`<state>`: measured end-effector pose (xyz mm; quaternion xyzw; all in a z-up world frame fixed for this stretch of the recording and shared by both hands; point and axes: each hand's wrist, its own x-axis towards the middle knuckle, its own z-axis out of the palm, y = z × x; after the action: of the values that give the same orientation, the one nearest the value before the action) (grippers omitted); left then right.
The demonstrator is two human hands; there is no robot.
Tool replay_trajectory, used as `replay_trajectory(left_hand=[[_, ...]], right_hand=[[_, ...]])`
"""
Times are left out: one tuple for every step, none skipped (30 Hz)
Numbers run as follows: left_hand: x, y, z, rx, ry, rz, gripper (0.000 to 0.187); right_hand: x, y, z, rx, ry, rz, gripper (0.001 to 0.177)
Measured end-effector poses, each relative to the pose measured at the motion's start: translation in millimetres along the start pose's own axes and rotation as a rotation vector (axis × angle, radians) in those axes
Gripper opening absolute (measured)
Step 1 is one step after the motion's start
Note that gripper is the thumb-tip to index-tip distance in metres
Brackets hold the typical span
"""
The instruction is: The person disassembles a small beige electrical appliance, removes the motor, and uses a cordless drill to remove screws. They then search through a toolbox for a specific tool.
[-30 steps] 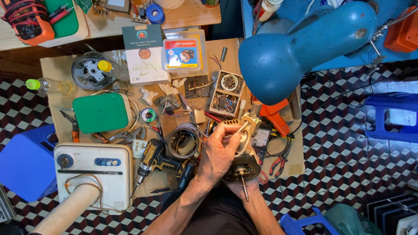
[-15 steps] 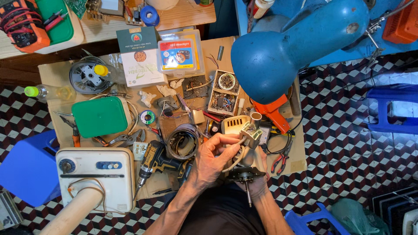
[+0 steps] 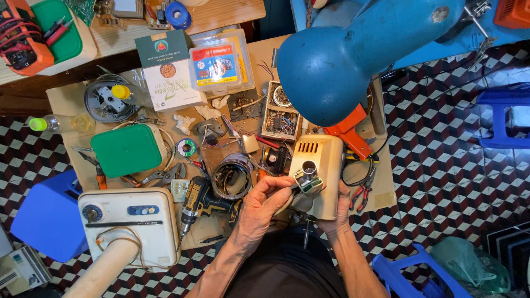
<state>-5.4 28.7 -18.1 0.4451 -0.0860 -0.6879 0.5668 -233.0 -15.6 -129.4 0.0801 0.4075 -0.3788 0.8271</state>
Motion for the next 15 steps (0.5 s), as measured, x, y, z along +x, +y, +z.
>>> replay_trajectory(left_hand=[[0, 0, 0, 0.004, 0.007, -0.011, 0.021], [0, 2, 1, 0.007, 0.013, -0.023, 0.023], [1, 4, 2, 0.011, 0.02, -0.032, 0.024], [0, 8, 5, 0.055, 0.031, -0.027, 0.029], [-1, 12, 9, 0.098, 0.043, -0.021, 0.034], [-2, 17, 12, 0.142, 0.056, -0.014, 0.039], [-5, 23, 14, 0.208, 0.048, -0.018, 0.044], [-9, 30, 15, 0.274, 0.04, -0.023, 0.049], [-11, 36, 16, 0.34, 0.033, -0.028, 0.054], [-11, 39, 19, 0.416, 0.075, -0.059, 0.053], [-10, 41, 22, 0.49, 0.12, -0.088, 0.052], [-10, 43, 23, 0.563, 0.165, -0.117, 0.051], [-11, 43, 23, 0.598, 0.162, -0.075, 0.05], [-12, 42, 21, 0.634, 0.16, -0.034, 0.049], [-14, 40, 19, 0.669, 0.154, 0.003, 0.048]], right_hand=[[0, -1, 0, -0.027, 0.012, -0.004, 0.064], [0, -1, 1, -0.054, 0.024, -0.008, 0.066], [0, 0, 3, -0.082, 0.033, -0.011, 0.068], [0, 0, 4, -0.073, 0.033, -0.011, 0.068], [0, 1, 7, -0.065, 0.031, -0.009, 0.068], [0, 1, 9, -0.058, 0.03, -0.008, 0.068], [0, 1, 12, -0.057, 0.02, 0.013, 0.068], [-1, 1, 14, -0.055, 0.011, 0.034, 0.069], [-3, 2, 17, -0.055, 0.002, 0.057, 0.069], [-6, 4, 19, -0.067, 0.01, 0.083, 0.068], [-7, 4, 22, -0.084, 0.013, 0.11, 0.068], [-9, 6, 25, -0.101, 0.017, 0.138, 0.068], [-10, 8, 27, -0.107, 0.003, 0.13, 0.068], [-11, 11, 29, -0.113, -0.012, 0.121, 0.068], [-14, 14, 30, -0.118, -0.022, 0.11, 0.068]])
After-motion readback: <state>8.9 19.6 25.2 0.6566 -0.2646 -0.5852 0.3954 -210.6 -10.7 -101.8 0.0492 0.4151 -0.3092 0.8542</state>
